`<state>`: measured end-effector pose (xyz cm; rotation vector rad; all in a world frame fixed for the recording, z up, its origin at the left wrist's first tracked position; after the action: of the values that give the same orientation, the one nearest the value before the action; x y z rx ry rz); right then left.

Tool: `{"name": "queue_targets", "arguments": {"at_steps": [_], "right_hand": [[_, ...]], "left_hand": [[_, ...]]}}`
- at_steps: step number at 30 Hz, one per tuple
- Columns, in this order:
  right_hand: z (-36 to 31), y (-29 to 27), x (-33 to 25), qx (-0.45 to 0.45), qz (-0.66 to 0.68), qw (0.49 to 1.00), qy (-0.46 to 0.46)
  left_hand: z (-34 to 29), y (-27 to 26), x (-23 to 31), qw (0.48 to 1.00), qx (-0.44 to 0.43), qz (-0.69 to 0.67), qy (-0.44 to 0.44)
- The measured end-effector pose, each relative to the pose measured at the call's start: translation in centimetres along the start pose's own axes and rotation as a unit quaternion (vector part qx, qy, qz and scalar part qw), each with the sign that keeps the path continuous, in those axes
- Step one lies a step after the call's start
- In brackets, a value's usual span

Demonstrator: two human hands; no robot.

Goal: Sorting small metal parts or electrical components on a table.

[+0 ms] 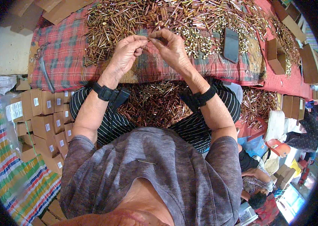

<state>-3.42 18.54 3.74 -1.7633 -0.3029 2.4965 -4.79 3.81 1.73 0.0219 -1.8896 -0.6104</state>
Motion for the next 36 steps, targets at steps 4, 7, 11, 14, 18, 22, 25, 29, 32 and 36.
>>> {"name": "queue_targets", "arguments": {"at_steps": [4,7,11,14,18,22,25,29,32,36], "right_hand": [[0.0,-0.2,-0.2,0.026,0.007,0.999,0.027],[0.0,-0.4,-1.0,-0.006,-0.064,0.997,0.037],[-0.2,-0.6,0.4,-0.019,-0.133,0.991,-0.027],[-0.2,-0.5,0.1,-0.012,-0.141,0.990,0.024],[-0.7,-0.4,-0.9,0.023,-0.207,0.978,-0.031],[-0.9,-0.8,-1.6,-0.012,-0.204,0.979,-0.016],[-0.9,-0.9,-0.6,-0.022,-0.134,0.990,0.020],[-0.8,-1.4,-2.7,0.048,-0.201,0.972,-0.115],[-0.6,-1.3,-0.7,-0.034,-0.111,0.989,0.087],[-1.2,-1.1,-2.8,0.019,-0.291,0.950,-0.114]], "left_hand": [[0.1,0.5,0.5,0.999,0.014,0.047,0.018],[-0.2,0.8,1.0,0.992,0.018,0.101,0.070],[0.2,0.4,0.1,0.992,0.024,0.110,0.049],[0.3,0.0,-0.4,0.986,0.016,0.146,0.074],[0.5,-0.3,-0.6,0.984,0.014,0.153,0.088],[-0.1,0.9,0.1,0.976,-0.012,0.190,0.106],[-0.1,1.6,0.3,0.985,-0.036,0.140,0.090],[0.1,1.7,0.4,0.995,-0.021,0.073,0.062],[0.4,1.2,0.1,0.993,-0.029,0.102,0.055],[-0.4,2.7,0.5,0.995,-0.010,0.073,0.072]]}}
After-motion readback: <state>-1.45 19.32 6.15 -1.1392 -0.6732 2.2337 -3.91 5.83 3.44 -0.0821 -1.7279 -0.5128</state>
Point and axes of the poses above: each hand's wrist, its own z-axis towards the middle knuckle, its own y-axis out of the palm, x = y × z, the point moved 4 cm from there along z, towards the middle knuckle, and after that the axes turned 6 degrees about -y, right-handed, at the moved point
